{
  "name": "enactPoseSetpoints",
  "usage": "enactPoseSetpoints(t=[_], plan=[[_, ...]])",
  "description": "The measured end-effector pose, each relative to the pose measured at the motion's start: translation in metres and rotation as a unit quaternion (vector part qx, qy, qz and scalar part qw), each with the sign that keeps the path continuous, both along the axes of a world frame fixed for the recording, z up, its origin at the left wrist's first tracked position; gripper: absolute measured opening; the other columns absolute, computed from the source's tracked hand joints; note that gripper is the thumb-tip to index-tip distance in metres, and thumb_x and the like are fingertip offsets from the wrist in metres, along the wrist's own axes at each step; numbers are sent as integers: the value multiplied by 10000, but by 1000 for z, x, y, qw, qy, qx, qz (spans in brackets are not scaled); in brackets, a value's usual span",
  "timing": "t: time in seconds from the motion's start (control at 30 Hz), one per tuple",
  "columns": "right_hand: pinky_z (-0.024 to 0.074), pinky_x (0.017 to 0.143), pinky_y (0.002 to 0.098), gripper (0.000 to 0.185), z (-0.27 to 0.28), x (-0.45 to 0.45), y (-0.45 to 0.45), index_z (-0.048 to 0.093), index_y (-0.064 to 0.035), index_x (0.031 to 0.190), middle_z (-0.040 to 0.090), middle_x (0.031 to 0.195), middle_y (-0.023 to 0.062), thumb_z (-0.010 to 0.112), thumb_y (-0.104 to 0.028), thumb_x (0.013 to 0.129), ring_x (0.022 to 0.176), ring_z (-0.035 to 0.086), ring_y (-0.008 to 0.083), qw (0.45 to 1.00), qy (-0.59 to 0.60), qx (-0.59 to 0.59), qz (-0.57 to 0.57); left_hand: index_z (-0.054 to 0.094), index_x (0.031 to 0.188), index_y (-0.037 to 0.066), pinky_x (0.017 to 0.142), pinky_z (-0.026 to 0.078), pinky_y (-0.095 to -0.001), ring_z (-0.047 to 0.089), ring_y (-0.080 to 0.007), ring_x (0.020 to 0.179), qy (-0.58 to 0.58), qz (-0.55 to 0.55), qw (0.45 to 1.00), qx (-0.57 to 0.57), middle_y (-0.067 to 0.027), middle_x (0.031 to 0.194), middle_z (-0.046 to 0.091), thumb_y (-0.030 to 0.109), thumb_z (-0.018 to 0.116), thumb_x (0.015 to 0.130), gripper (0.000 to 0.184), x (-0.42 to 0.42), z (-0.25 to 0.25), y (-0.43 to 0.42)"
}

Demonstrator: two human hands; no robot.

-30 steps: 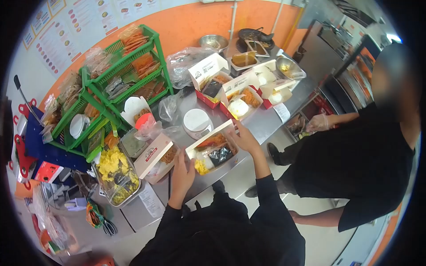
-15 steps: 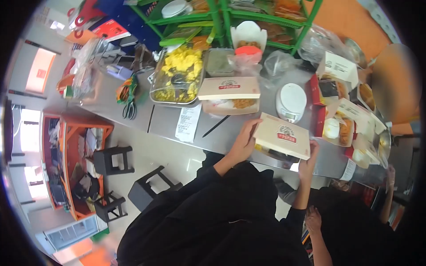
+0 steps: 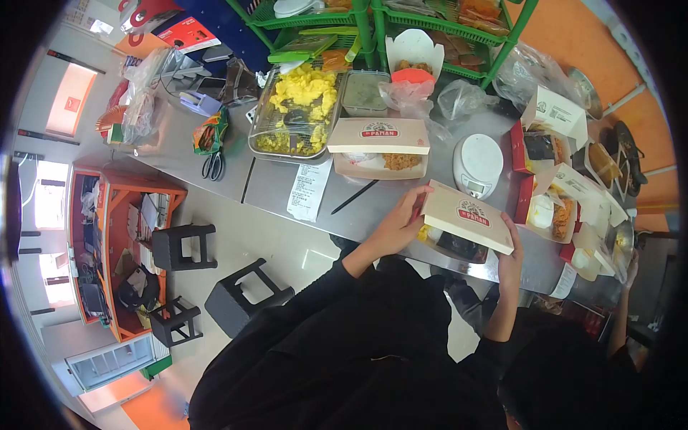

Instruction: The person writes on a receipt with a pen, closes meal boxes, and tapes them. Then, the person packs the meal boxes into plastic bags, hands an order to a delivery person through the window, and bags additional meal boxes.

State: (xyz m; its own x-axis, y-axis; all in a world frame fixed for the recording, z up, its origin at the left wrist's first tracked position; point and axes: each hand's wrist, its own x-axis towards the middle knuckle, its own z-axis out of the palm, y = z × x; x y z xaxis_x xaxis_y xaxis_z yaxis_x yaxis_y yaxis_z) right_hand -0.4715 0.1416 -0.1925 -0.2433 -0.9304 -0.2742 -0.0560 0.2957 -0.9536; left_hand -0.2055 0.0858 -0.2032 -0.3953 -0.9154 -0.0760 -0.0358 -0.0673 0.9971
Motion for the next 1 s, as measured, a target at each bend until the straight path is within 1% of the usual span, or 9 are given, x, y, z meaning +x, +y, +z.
enactPoseSetpoints(t=[0.07,0.23,0.33,0.43,0.53,0.63,0.7,0.87,1.0], plan=[[329,1040,300,436,11,4,-4,454,-33,1347,480,1362,98,501,-93,917,1227,450,167,999,-32,26,-9,318,1341,95,1037,357,-346,421,-276,1265,-1,-11,1000,-5,-177,1310,395,-60,427,842,533,1,1,-2],[325,1047,306,501,-7,-11,5,408,-52,1384,461,1382,96,515,-52,894,1247,433,175,991,85,-61,86,313,1349,90,1049,335,-363,407,-285,1282,-41,-35,998,-11,-185,1322,404,-44,444,822,559,6,-3,0],[314,1057,318,598,8,-8,7,337,-61,1422,400,1429,100,535,-13,860,1272,409,189,979,120,-60,150,308,1356,79,1055,323,-383,394,-296,1290,-244,-51,961,-122,-186,1323,425,3,449,827,553,12,11,4],[290,1077,335,743,11,-12,13,225,-81,1464,290,1491,91,562,25,810,1312,361,206,974,92,-25,207,307,1365,77,1057,316,-397,381,-322,1294,-69,-95,993,2,-204,1328,433,71,475,845,547,19,2,-3],[263,1095,354,856,12,-17,15,127,-105,1487,192,1529,84,580,32,773,1357,290,219,966,38,2,255,302,1377,91,1054,320,-386,389,-330,1285,-44,-145,988,-16,-214,1370,386,140,541,855,576,29,2,-10],[261,1102,384,953,18,-30,16,87,-117,1492,131,1540,111,647,-15,728,1397,196,235,956,8,11,293,328,1374,104,1019,372,-378,450,-332,1232,-141,-134,956,-220,-189,1392,358,236,596,862,593,28,19,-13],[277,1095,392,962,24,-25,16,100,-111,1490,130,1535,145,685,-54,727,1399,193,256,955,31,20,295,341,1386,121,986,410,-382,482,-329,1197,-188,-169,945,-206,-158,1407,342,270,612,855,614,29,30,-17],[307,1071,398,955,31,-8,19,129,-92,1480,119,1511,231,734,-170,745,1372,233,371,917,280,-20,283,357,1422,183,928,462,-387,519,-327,1153,-271,-218,903,-252,-133,1439,314,289,617,842,645,30,24,-16],[273,1080,392,878,13,-1,35,123,-99,1482,123,1507,245,669,-248,810,1372,217,394,917,306,-50,252,404,1392,181,901,479,-367,533,-305,1153,-388,-141,802,-431,-160,1466,276,312,594,866,575,27,13,-1]])
